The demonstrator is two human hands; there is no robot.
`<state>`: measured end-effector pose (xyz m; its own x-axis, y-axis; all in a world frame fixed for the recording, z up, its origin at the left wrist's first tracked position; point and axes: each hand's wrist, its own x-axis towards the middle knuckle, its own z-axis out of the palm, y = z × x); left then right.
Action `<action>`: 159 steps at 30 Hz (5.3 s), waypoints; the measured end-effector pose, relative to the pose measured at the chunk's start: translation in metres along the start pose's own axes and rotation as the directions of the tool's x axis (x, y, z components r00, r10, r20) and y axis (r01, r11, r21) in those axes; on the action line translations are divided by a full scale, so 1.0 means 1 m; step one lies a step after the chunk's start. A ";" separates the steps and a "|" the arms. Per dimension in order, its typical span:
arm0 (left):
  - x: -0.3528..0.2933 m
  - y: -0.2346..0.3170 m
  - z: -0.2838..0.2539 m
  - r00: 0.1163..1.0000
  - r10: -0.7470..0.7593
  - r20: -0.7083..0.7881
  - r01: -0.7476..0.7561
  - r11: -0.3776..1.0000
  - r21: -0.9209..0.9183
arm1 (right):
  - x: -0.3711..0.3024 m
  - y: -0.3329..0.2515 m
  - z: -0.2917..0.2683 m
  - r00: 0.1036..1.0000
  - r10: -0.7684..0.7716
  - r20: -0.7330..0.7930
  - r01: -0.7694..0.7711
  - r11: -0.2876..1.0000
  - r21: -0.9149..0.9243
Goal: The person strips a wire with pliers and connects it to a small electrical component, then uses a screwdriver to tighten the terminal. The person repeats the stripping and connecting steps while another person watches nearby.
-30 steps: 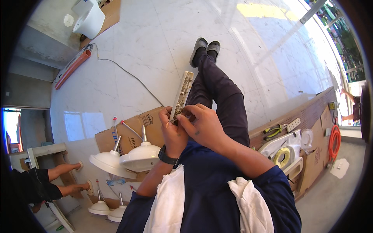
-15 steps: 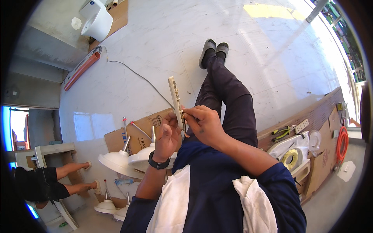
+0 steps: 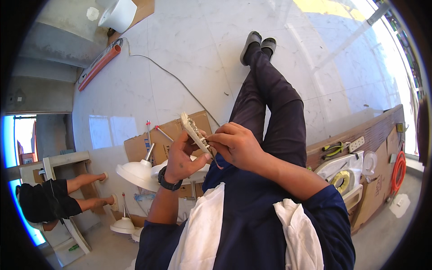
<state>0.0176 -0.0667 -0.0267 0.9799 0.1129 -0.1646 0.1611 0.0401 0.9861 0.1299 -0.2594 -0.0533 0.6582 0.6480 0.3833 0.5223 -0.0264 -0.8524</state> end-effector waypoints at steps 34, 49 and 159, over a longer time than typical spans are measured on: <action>0.017 -0.025 0.031 0.863 0.489 0.124 -0.504 0.842 0.190 | -0.006 0.006 -0.054 0.507 0.597 0.622 -0.860 0.295 0.417; 0.015 -0.014 0.023 0.938 0.312 0.152 -0.327 0.941 0.084 | 0.008 0.019 -0.059 0.730 -0.641 0.239 0.666 0.587 -0.461; -0.010 -0.007 0.008 0.965 0.114 -0.238 -0.251 0.673 -0.696 | -0.025 0.047 -0.063 0.929 0.046 0.368 0.009 0.989 -0.147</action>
<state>0.0081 -0.0756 -0.0317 0.9355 0.3496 -0.0518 -0.2193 0.6893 0.6905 0.1718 -0.3249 -0.0807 0.4355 0.8809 0.1856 0.6022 -0.1318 -0.7874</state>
